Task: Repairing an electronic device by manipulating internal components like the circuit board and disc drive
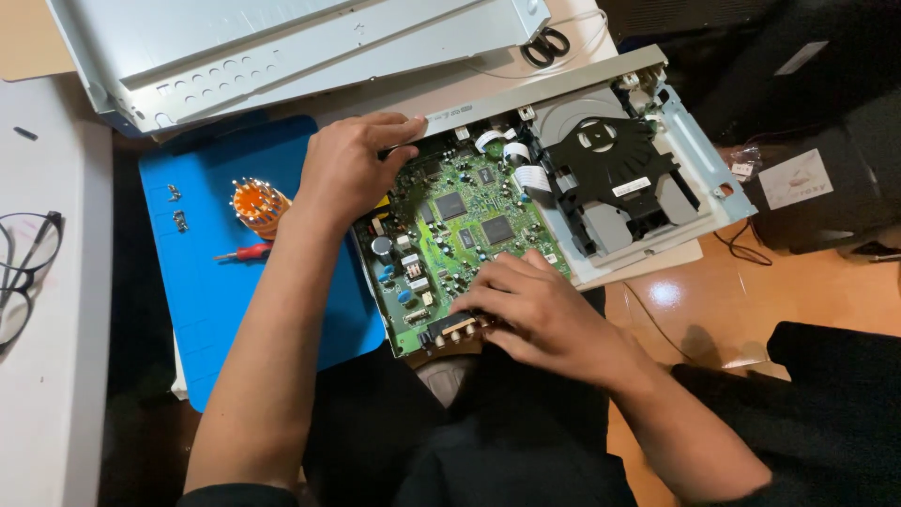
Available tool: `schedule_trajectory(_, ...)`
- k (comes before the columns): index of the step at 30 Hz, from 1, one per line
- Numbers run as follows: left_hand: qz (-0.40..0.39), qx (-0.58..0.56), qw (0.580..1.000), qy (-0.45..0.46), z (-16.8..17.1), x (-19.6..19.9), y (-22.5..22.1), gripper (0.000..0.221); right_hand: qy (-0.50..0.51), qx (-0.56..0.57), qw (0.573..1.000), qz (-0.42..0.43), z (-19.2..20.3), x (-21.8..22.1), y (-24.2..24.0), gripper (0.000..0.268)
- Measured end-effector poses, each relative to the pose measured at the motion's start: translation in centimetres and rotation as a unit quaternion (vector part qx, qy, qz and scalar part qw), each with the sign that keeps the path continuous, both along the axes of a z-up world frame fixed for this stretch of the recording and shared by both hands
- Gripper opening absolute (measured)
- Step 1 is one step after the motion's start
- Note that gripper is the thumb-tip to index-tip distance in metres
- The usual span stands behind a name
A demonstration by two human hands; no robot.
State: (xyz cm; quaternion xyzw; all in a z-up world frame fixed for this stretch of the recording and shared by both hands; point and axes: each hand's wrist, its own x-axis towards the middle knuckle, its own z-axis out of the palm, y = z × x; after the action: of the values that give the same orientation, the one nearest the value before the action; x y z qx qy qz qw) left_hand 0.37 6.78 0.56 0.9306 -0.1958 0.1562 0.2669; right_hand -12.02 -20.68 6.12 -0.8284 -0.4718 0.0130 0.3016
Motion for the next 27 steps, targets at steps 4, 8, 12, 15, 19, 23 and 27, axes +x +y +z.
schedule_trajectory(4,0.015,-0.013,1.000,-0.014,0.3,-0.4,-0.5,0.026,-0.031,0.008,0.999,-0.002,-1.6,-0.1,-0.5,0.034)
schedule_trajectory(8,0.004,-0.008,1.000,-0.014,1.1,-1.2,-0.6,0.029,-0.070,-0.019,0.997,-0.005,-2.8,-0.4,-0.5,0.034)
schedule_trajectory(12,-0.013,0.080,0.993,-0.087,1.2,-2.8,-1.1,0.050,-0.095,-0.074,0.992,0.035,-3.1,-0.2,-0.6,0.046)
schedule_trajectory(15,-0.012,-0.058,0.992,-0.114,3.9,-8.0,-2.3,0.034,-0.083,-0.055,0.994,0.033,-3.1,0.1,-0.4,0.033)
schedule_trajectory(19,0.013,-0.126,0.988,-0.090,4.6,-14.4,-1.4,0.017,-0.093,-0.029,0.995,0.033,-4.7,0.6,0.0,0.036)
schedule_trajectory(23,0.002,-0.116,0.990,0.083,3.8,-18.8,0.1,0.039,-0.077,0.012,0.996,0.052,-5.0,1.5,1.2,0.038)
schedule_trajectory(27,-0.010,-0.120,0.991,0.063,1.2,-19.6,0.5,0.035,-0.073,0.027,0.995,0.058,-5.0,1.7,1.7,0.040)
